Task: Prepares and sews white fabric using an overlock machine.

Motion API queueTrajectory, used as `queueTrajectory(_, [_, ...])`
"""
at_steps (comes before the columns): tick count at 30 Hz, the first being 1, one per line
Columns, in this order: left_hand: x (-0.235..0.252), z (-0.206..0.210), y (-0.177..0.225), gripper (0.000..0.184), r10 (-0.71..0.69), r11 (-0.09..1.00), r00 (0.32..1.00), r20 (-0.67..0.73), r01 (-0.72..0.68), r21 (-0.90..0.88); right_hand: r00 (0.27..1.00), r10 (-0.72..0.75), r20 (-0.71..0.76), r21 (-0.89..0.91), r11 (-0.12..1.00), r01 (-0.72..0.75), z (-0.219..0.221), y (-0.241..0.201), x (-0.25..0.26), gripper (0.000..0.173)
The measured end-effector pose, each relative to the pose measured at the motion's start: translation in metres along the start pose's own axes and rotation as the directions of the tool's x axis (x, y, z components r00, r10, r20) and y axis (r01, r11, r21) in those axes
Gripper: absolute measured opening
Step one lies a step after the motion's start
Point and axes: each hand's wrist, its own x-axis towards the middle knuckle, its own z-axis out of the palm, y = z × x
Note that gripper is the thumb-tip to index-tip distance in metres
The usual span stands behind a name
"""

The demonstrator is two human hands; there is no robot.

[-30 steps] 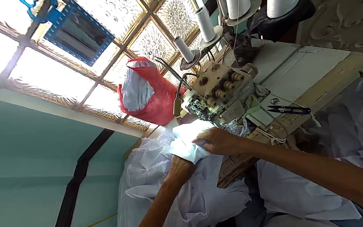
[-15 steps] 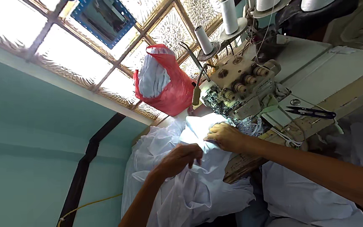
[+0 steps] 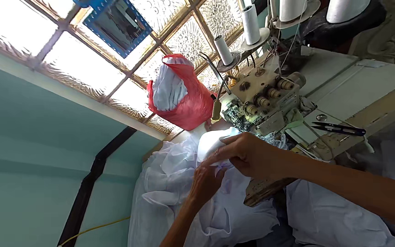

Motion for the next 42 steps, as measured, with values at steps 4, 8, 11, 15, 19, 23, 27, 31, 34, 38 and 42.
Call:
queueTrajectory(4, [0.014,0.001,-0.013,0.044,-0.106,0.987,0.908,0.405,0.146,-0.071,0.995,0.077,-0.059,-0.065,0.995,-0.081,0.016,0.06,-0.002,0.034])
queueTrajectory(8, [0.018,-0.002,0.0,0.026,0.071,0.985,0.804,0.59,0.038,-0.171,0.982,0.155,0.108,-0.104,0.984,-0.144,0.05,0.108,-0.029,0.027])
queueTrajectory(11, [0.02,0.002,0.004,0.028,0.021,0.991,0.799,0.601,0.062,-0.116,0.975,0.152,0.165,-0.19,0.974,-0.12,0.054,0.107,-0.032,0.025])
queueTrajectory(15, [0.02,0.009,0.011,0.034,-0.12,0.99,0.803,0.584,0.138,0.015,0.978,0.188,0.095,-0.089,0.98,-0.18,0.046,0.109,-0.031,0.03])
queueTrajectory(19, [0.014,0.014,0.023,0.036,-0.191,0.98,0.567,0.801,0.064,0.188,0.977,0.191,0.097,-0.089,0.979,-0.183,0.044,0.11,-0.032,0.03])
queueTrajectory(23, [0.023,-0.016,0.017,0.03,-0.15,0.979,0.556,0.817,-0.033,0.203,0.973,0.165,0.164,-0.135,0.98,-0.143,0.045,0.111,-0.031,0.028])
queueTrajectory(27, [0.049,-0.053,-0.041,0.018,-0.427,0.809,0.776,0.464,0.098,0.58,0.942,0.179,0.283,-0.216,0.969,-0.12,0.045,0.109,-0.03,0.028])
queueTrajectory(31, [0.047,-0.072,-0.029,0.013,0.044,0.892,0.941,0.336,-0.189,0.411,0.866,0.206,0.456,-0.276,0.958,-0.083,0.047,0.101,-0.023,0.026])
queueTrajectory(34, [0.022,-0.082,0.014,0.018,0.339,0.925,0.868,0.362,-0.378,0.038,0.728,0.24,0.642,-0.309,0.95,-0.041,0.057,0.062,-0.007,0.019])
queueTrajectory(38, [-0.008,-0.093,0.048,0.03,0.508,0.841,0.803,0.312,-0.541,0.023,0.474,0.499,0.726,-0.457,0.864,-0.21,0.072,0.054,0.019,0.043])
queueTrajectory(42, [-0.012,-0.104,0.028,0.033,0.441,0.873,0.862,0.253,-0.476,0.102,0.46,0.556,0.693,-0.526,0.825,-0.205,0.072,0.051,0.018,0.042])
